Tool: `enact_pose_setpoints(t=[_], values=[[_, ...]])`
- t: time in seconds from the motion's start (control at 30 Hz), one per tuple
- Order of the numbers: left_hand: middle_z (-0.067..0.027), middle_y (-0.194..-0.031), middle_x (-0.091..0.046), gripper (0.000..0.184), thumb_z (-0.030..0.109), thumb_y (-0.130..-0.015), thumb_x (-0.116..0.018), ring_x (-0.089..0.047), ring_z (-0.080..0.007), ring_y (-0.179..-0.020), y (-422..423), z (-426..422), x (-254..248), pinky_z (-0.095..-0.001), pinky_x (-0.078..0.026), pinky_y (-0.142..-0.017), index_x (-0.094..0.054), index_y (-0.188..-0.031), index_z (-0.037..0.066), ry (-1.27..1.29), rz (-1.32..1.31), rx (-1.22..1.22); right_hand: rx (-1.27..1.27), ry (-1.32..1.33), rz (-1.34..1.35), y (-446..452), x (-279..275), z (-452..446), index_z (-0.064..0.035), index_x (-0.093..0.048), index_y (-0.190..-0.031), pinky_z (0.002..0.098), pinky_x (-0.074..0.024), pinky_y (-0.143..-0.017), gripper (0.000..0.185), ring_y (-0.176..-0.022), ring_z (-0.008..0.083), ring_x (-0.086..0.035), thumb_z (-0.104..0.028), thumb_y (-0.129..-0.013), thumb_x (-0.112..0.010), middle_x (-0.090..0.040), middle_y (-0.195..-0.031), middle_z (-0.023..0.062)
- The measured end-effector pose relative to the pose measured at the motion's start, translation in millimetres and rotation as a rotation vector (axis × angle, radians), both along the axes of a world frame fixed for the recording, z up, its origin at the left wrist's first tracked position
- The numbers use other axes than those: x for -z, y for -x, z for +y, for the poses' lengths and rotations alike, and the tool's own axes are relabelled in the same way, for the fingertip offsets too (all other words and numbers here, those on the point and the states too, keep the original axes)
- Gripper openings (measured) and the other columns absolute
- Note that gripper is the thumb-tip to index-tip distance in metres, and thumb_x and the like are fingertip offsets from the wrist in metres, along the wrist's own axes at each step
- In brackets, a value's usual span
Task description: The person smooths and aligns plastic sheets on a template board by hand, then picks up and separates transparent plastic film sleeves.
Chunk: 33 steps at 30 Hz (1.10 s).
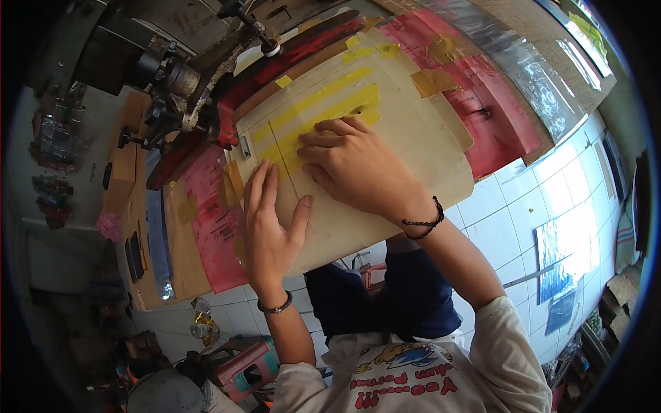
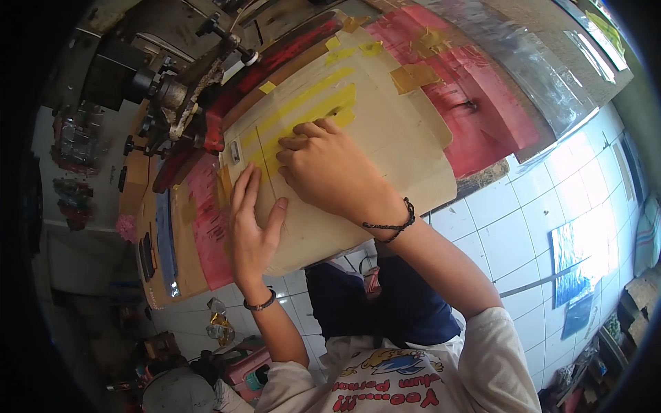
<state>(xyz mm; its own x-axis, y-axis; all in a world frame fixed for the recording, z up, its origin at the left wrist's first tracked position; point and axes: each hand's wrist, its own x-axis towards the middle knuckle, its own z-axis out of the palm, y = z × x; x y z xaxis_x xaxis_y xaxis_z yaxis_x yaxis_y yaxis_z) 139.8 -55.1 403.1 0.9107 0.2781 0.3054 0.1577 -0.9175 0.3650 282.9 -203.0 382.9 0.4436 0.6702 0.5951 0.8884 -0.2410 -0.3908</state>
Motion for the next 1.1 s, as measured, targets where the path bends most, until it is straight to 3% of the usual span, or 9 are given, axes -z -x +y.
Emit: enact_pose_setpoints(t=[0.07,0.37,0.47,0.57,0.87,1.1], values=[[-0.0227,-0.156,-0.05,0.067,0.037,-0.097,-0.07,-0.05,-0.0424,-0.142,0.7,-1.2,-0.4,-0.049,-0.042,-0.117,-0.056,-0.144,-0.008,0.005,-0.002,-0.004,0.025,-0.05,-0.031,0.1,4.1,2.5,-0.0066,-0.081,-0.102,0.0385,-0.0447,-0.108,0.023,-0.123,0.0234,-0.064,-0.023,-0.096,-0.066,-0.076,-0.125,0.0051],[-0.0258,-0.155,-0.05,0.061,0.033,-0.099,-0.067,-0.048,-0.0442,-0.143,2.3,1.0,2.1,-0.0488,-0.041,-0.118,-0.057,-0.142,-0.009,0.012,-0.014,-0.002,0.002,-0.031,-0.013,0.8,-2.1,1.0,-0.0073,-0.08,-0.104,0.0402,-0.0443,-0.11,0.021,-0.126,0.0254,-0.063,-0.021,-0.097,-0.065,-0.075,-0.127,0.0051],[-0.0254,-0.155,-0.05,0.06,0.033,-0.099,-0.067,-0.048,-0.044,-0.143,2.2,0.4,0.5,-0.0487,-0.041,-0.118,-0.057,-0.141,-0.01,0.011,-0.004,-0.006,-0.008,0.029,0.019,0.4,-5.3,-0.9,-0.0081,-0.079,-0.116,0.0429,-0.0447,-0.112,0.025,-0.127,0.0266,-0.061,-0.022,-0.098,-0.067,-0.073,-0.134,0.0035],[-0.0248,-0.155,-0.05,0.061,0.032,-0.099,-0.067,-0.048,-0.0439,-0.144,2.6,-0.1,-0.5,-0.0488,-0.041,-0.118,-0.057,-0.142,-0.01,0.018,-0.001,-0.008,-0.001,-0.017,0.021,1.2,-4.3,0.6,-0.0082,-0.081,-0.107,0.0408,-0.0435,-0.112,0.021,-0.128,0.0269,-0.062,-0.022,-0.097,-0.067,-0.075,-0.128,0.0049],[-0.025,-0.157,-0.048,0.064,0.032,-0.098,-0.068,-0.045,-0.0434,-0.146,3.4,1.9,-0.3,-0.0491,-0.04,-0.119,-0.055,-0.142,-0.013,0.031,0.0,0.002,-0.019,0.068,0.042,1.1,-11.1,-2.7,-0.0092,-0.078,-0.118,0.0441,-0.0448,-0.112,0.026,-0.129,0.0303,-0.06,-0.022,-0.098,-0.067,-0.072,-0.136,0.0045],[-0.0237,-0.162,-0.044,0.069,0.038,-0.097,-0.071,-0.041,-0.044,-0.15,20.0,1.0,-7.7,-0.0529,-0.036,-0.122,-0.054,-0.146,-0.008,-0.016,0.02,0.04,-0.005,0.029,0.043,0.7,-9.5,-1.0,-0.0094,-0.079,-0.112,0.0426,-0.0435,-0.113,0.024,-0.13,0.0282,-0.061,-0.025,-0.097,-0.067,-0.074,-0.131,0.005]])
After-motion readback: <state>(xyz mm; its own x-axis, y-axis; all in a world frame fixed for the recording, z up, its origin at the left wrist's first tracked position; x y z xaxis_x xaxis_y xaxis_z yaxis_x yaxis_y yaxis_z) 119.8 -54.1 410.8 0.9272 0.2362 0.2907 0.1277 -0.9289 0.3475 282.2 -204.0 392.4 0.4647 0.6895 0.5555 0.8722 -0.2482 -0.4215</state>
